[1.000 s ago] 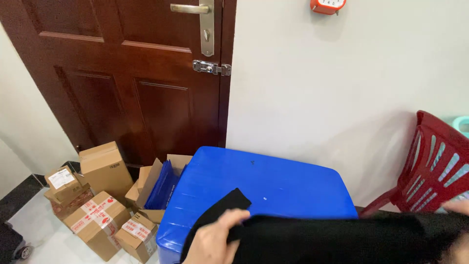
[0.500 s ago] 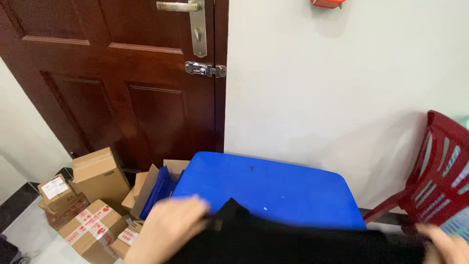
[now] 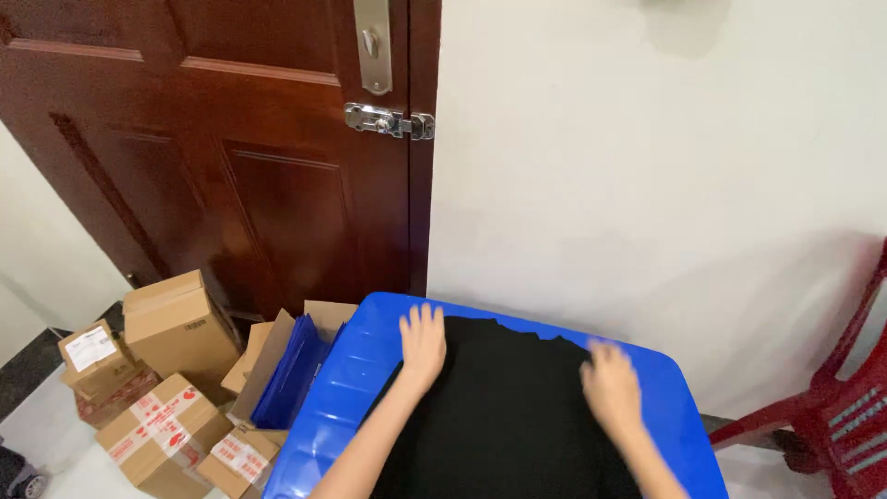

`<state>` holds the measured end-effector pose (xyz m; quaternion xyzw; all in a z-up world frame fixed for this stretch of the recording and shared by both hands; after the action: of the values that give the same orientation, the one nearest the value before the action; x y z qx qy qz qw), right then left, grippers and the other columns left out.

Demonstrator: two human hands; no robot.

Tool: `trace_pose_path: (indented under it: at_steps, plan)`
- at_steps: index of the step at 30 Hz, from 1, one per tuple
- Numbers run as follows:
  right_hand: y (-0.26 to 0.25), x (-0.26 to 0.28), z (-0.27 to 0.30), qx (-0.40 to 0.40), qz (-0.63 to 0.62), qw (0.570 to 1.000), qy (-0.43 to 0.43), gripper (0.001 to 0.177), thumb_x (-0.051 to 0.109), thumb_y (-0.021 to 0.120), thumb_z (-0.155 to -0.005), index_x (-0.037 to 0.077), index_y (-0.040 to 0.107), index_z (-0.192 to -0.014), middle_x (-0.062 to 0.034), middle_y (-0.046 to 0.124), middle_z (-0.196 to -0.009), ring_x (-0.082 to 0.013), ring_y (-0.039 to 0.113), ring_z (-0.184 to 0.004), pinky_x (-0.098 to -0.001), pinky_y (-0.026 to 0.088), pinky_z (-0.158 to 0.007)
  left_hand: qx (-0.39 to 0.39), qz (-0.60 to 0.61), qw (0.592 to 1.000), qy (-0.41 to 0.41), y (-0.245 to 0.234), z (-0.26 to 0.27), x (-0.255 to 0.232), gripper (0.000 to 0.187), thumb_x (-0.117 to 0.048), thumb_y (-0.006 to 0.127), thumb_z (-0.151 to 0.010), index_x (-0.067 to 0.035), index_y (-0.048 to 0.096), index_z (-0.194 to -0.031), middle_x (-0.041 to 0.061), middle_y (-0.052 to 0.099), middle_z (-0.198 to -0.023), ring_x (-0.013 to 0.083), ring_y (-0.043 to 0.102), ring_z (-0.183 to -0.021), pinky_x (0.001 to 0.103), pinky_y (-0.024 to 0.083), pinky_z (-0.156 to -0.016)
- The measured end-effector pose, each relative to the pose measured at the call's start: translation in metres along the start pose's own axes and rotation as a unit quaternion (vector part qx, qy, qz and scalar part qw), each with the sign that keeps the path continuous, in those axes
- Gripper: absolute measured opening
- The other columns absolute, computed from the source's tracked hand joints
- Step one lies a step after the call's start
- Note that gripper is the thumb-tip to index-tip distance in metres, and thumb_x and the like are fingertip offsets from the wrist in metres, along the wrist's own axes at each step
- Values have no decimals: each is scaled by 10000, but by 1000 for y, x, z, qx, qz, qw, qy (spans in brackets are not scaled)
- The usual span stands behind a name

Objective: Folding a black long-sleeved garment on a table and placing it into a shopping bag

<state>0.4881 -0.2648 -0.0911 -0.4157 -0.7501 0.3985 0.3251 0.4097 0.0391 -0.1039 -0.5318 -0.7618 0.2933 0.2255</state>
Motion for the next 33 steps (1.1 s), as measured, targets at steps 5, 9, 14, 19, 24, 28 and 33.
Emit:
trace_pose_path:
  at_steps: [5, 9, 14, 19, 24, 28, 33]
  plan:
    - [62, -20, 49, 99, -19, 987, 123, 394, 376, 427, -862, 209, 537, -1201, -88, 471, -1296, -296, 448, -1188, -431, 385, -959, 145, -5, 987, -71, 50, 45, 22, 271, -119, 489, -757, -191, 603, -993, 91, 547, -953, 297, 516, -857, 403, 434, -666]
    - [65, -48, 38, 38, -38, 984, 168, 356, 303, 410, -900, 157, 545, -1195, -135, 479, -1262, -362, 491, -1062, -489, 414, -876, 178, 66, 980, -56, 64, 42, 35, 298, -22, 459, -785, -113, 525, -1061, 108, 521, -919, 296, 535, -834, 392, 481, -649]
    - [68, -73, 13, 15, -66, 975, 210, 451, 259, 496, -891, 72, 463, -1300, -227, 504, -1060, -438, 494, -940, -498, 409, -833, 179, 44, 981, -55, 95, 33, 48, 334, 64, 496, -736, -43, 515, -1053, 146, 512, -912, 304, 544, -803, 371, 499, -658]
    - [84, -84, -4, 85, -139, 944, 286, 257, 258, 554, -855, 97, 625, -1043, -170, 515, -1056, -369, 552, -958, -440, 416, -856, 219, 152, 962, -62, 105, 21, 36, 295, -322, 652, -781, -90, 566, -942, 123, 520, -922, 327, 505, -875, 441, 450, -699]
    - [74, -89, -45, 121, -107, 941, 298, 247, 272, 567, -831, 166, 662, -1033, -149, 548, -1111, -392, 560, -996, -470, 425, -847, 202, 117, 970, -64, 102, -13, 40, 138, -199, 572, -832, -71, 545, -876, 103, 552, -878, 305, 563, -796, 433, 465, -633]
    - [77, -93, -87, 94, -102, 957, 253, 221, 249, 582, -833, 149, 663, -1012, -137, 539, -1120, -350, 544, -1023, -488, 430, -836, 86, -14, 995, -48, 95, -53, 56, 110, -206, 633, -775, -146, 552, -817, 37, 549, -798, 226, 563, -698, 361, 448, -587]
    - [94, -64, -95, 71, -83, 977, 181, 175, 171, 646, -832, 82, 665, -982, -121, 563, -991, -374, 616, -945, -452, 506, -791, 86, -89, 991, -43, 114, -39, 40, 122, -220, 638, -755, -176, 540, -812, -37, 544, -787, 111, 600, -612, 287, 475, -573]
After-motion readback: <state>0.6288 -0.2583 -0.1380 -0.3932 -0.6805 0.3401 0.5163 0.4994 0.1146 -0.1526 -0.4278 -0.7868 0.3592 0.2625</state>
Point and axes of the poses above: each hand's wrist, its own z-axis away from the middle knuckle, its own y-axis out of the palm, x = y × z, the point moved 6 cm from there along -z, towards the middle knuckle
